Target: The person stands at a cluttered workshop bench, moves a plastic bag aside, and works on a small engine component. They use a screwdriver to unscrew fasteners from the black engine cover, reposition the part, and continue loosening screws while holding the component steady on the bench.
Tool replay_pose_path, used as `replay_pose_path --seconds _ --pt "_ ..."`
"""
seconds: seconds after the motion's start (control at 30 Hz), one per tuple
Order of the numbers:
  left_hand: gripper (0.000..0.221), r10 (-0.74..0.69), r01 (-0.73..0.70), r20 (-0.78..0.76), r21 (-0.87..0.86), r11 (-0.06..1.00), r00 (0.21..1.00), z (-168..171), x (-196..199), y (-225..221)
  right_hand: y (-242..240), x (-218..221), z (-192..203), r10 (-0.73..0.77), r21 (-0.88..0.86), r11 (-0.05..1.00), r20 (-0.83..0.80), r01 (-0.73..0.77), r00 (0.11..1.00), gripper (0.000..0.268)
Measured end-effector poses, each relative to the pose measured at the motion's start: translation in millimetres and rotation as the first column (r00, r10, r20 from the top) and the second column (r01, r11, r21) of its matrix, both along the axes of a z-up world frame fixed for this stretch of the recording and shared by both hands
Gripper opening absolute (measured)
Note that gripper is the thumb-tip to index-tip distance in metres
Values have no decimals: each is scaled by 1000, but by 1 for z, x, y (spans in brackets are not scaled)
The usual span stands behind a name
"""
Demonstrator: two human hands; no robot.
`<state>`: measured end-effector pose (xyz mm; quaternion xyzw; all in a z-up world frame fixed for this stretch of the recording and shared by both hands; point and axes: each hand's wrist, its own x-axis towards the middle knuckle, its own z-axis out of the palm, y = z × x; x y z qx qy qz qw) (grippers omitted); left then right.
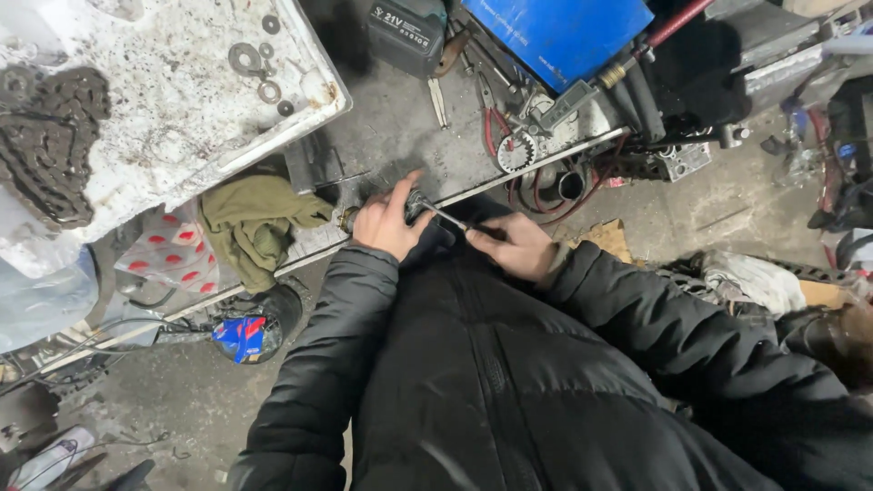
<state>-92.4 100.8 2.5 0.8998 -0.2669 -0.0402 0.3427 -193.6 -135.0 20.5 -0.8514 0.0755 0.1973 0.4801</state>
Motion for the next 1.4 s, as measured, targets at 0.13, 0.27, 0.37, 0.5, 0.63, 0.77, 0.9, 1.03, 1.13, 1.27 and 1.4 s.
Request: replay_pose_path --seconds 0.13,0.27,0.37,0.5,0.63,0.77,0.9,1.03,1.13,1.27,1.4 --pt "65 24 -24 7 8 1000 1000 -7 0 3 1 14 16 -104 354 819 -684 453 722 42" --pt "68 41 -47 71 71 996 997 5 -11 14 -20 7 22 -81 370 794 -722 482 687 47" --pt "80 88 -94 50 130 987 995 7 -15 25 -39 -5 13 168 -128 975 -122 -183 978 43" --pt "86 156 -151 -34 122 981 987 -5 -23 27 -29 -22 9 250 -342 919 117 -198 961 38" --pt "84 166 -163 -10 112 980 986 -9 -24 29 -21 -11 16 265 -383 899 93 -212 960 37" --pt "81 154 -155 15 99 983 988 -14 -21 26 -16 -15 6 254 -388 906 172 -172 952 37" --pt "80 165 -164 5 115 980 986 -14 -22 26 -13 -14 -1 282 -390 898 157 -203 946 36" --pt "82 169 -168 2 110 980 986 -13 -21 26 -13 -12 -6 311 -383 899 221 -211 924 34" --pt "83 168 -167 -1 114 979 986 -12 -20 25 -13 -11 -7 333 -397 887 197 -236 922 33" --pt "85 173 -167 -30 131 977 984 -12 -18 25 -9 -11 -6 335 -439 869 178 -230 925 35" --pt "87 161 -157 -20 136 978 987 -14 -18 24 -10 -17 -12 369 -463 861 284 -211 885 37"
